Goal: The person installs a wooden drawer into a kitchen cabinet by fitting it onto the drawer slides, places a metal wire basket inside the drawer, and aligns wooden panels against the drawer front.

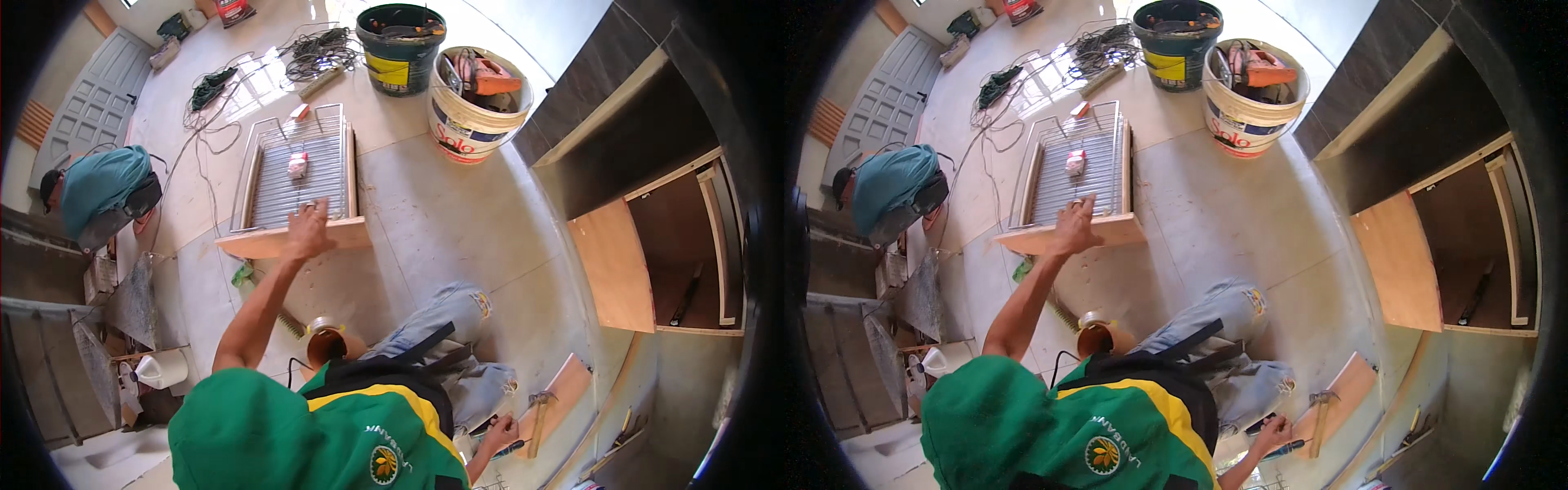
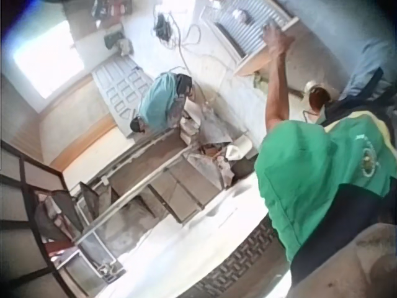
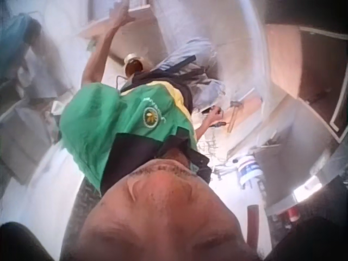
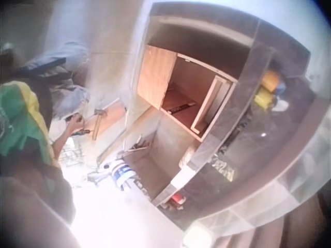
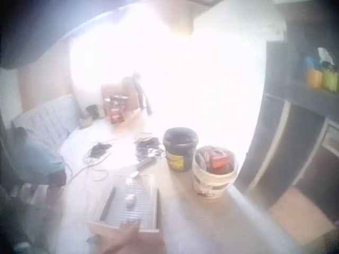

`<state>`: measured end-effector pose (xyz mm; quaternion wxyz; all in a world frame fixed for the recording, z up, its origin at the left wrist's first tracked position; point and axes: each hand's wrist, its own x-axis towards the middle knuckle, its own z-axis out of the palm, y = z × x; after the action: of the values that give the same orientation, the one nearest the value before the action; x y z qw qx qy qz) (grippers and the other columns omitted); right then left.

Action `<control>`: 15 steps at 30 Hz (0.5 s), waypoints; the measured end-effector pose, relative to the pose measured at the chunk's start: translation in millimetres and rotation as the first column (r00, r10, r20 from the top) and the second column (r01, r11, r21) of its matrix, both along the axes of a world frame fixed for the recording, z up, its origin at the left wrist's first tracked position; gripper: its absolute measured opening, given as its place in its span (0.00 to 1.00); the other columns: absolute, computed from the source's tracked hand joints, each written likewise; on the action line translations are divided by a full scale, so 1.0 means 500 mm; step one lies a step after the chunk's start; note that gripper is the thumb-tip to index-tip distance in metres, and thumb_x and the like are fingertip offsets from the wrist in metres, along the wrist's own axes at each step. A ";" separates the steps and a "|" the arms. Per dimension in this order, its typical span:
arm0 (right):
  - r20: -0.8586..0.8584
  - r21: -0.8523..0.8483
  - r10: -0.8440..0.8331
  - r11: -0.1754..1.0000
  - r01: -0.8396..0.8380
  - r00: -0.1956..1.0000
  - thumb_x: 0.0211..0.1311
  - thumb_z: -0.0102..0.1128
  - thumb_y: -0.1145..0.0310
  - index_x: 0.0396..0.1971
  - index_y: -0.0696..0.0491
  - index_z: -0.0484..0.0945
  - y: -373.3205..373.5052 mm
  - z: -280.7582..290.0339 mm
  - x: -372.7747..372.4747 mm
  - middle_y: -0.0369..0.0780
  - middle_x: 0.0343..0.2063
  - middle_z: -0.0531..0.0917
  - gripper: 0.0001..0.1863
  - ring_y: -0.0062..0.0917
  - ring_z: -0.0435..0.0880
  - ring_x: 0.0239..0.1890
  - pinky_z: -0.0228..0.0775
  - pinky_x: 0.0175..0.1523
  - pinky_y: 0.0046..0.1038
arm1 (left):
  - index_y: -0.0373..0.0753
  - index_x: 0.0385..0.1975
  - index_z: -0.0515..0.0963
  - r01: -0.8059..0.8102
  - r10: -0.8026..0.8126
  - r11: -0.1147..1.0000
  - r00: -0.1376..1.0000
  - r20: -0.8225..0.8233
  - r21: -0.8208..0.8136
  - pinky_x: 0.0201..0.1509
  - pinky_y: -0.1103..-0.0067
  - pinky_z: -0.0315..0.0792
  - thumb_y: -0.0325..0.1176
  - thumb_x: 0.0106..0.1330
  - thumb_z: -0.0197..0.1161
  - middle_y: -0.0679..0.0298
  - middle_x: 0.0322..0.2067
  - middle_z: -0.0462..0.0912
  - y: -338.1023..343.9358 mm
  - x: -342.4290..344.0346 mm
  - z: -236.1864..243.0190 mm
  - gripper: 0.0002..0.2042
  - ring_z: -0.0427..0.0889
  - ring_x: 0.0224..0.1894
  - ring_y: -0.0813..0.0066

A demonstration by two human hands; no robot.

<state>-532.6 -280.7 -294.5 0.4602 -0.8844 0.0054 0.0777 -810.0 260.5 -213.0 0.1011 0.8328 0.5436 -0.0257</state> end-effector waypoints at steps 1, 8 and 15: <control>-0.001 -0.038 -0.019 0.999 0.019 1.000 0.67 0.54 0.63 0.18 0.58 0.69 -0.004 0.020 -0.013 0.36 0.12 0.73 0.19 0.17 0.71 0.14 0.57 0.16 0.19 | 0.39 0.57 0.65 -0.067 0.052 0.994 0.986 -0.161 -0.089 0.59 0.54 0.61 0.45 0.41 0.76 0.49 0.53 0.73 0.017 -0.037 -0.017 0.41 0.67 0.59 0.48; 0.096 0.120 -0.012 0.993 0.000 0.995 0.67 0.53 0.64 0.15 0.56 0.67 -0.040 -0.005 -0.037 0.35 0.09 0.70 0.20 0.16 0.66 0.09 0.54 0.13 0.19 | 0.38 0.37 0.75 -0.071 0.068 0.994 0.997 0.043 0.088 0.51 0.60 0.68 0.40 0.44 0.73 0.52 0.34 0.81 0.059 -0.182 -0.200 0.21 0.78 0.43 0.51; 0.230 -0.030 0.086 0.996 -0.081 0.969 0.67 0.53 0.65 0.15 0.56 0.66 -0.084 -0.065 -0.030 0.35 0.10 0.70 0.20 0.16 0.67 0.10 0.54 0.13 0.20 | 0.40 0.21 0.81 0.050 -0.064 0.990 0.992 0.106 0.135 0.36 0.65 0.75 0.36 0.48 0.70 0.54 0.24 0.82 0.055 -0.144 -0.192 0.08 0.83 0.31 0.54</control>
<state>-547.5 -322.8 -326.8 0.4449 -0.8915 -0.0846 -0.0066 -882.3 287.8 -309.1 0.0747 0.8530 0.5138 0.0535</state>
